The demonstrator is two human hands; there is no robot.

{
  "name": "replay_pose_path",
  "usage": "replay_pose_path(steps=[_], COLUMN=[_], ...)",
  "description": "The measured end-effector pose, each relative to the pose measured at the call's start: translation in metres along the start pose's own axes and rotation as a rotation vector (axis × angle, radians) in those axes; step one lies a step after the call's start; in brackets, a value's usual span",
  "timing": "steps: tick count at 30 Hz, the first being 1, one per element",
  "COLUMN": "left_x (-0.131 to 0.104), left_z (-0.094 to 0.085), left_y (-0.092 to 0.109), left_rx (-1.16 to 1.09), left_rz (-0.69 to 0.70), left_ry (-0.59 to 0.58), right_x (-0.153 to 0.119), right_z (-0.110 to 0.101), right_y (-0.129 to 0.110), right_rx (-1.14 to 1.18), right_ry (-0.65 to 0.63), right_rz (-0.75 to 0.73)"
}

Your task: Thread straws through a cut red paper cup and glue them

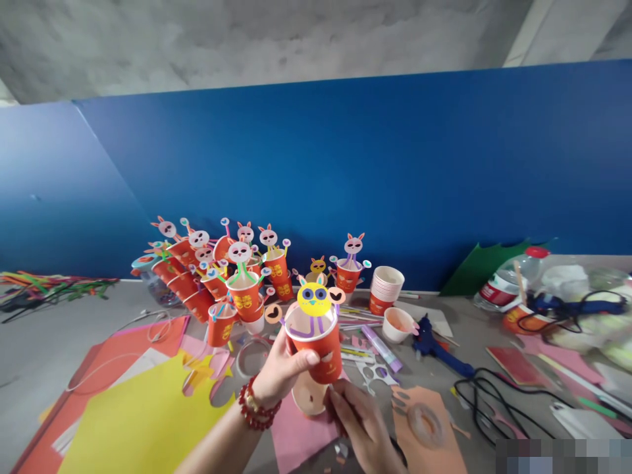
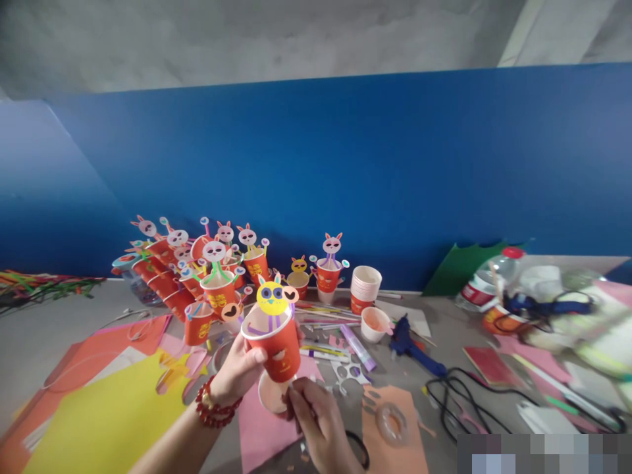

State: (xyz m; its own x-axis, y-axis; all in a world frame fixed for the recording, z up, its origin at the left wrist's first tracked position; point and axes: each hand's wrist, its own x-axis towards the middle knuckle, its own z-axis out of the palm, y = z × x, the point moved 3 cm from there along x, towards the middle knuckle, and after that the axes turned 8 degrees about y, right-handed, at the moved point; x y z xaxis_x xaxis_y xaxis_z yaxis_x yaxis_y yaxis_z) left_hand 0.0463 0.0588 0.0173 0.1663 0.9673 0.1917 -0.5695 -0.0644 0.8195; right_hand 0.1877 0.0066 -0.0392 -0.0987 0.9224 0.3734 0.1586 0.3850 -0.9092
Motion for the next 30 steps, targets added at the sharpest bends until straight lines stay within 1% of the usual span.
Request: replay_pose_path(steps=[3,7,11,15,18,21,23,25,27,30], left_x=[0.000,0.002,0.002,0.001,0.000,-0.001,-0.002,-0.002,-0.001,0.003], left_z=[-0.002,-0.005,-0.005,-0.004,-0.003,0.001,0.006,0.012,0.015,0.011], left_y=[0.005,0.007,0.011,0.011,0.003,-0.010,-0.018,-0.023,-0.023,-0.015], left_rx=[0.024,-0.005,-0.015,0.006,0.015,0.018,0.015,-0.001,-0.028,-0.079], left_rz=[0.017,0.059,0.067,0.050,0.006,-0.056,-0.103,-0.149,-0.185,-0.197], left_ry=[-0.001,0.065,0.026,0.019,0.019,0.013,-0.015,-0.032,-0.014,0.075], right_x=[0.001,0.002,0.001,-0.001,-0.002,-0.003,-0.004,-0.003,-0.003,-0.002], right_z=[0.001,0.001,0.001,0.002,0.001,-0.004,-0.007,-0.009,-0.009,-0.005], right_y=[-0.002,0.001,0.007,0.013,0.016,0.015,0.014,0.013,0.013,0.013], right_rx=[0.001,-0.029,-0.051,-0.039,-0.030,-0.033,-0.024,-0.020,-0.027,-0.008], right_ry=[-0.003,-0.006,0.005,0.018,0.035,0.112,0.173,0.211,0.208,0.123], right_rz=[-0.008,-0.021,-0.012,0.014,0.022,0.022,0.008,-0.003,0.013,0.091])
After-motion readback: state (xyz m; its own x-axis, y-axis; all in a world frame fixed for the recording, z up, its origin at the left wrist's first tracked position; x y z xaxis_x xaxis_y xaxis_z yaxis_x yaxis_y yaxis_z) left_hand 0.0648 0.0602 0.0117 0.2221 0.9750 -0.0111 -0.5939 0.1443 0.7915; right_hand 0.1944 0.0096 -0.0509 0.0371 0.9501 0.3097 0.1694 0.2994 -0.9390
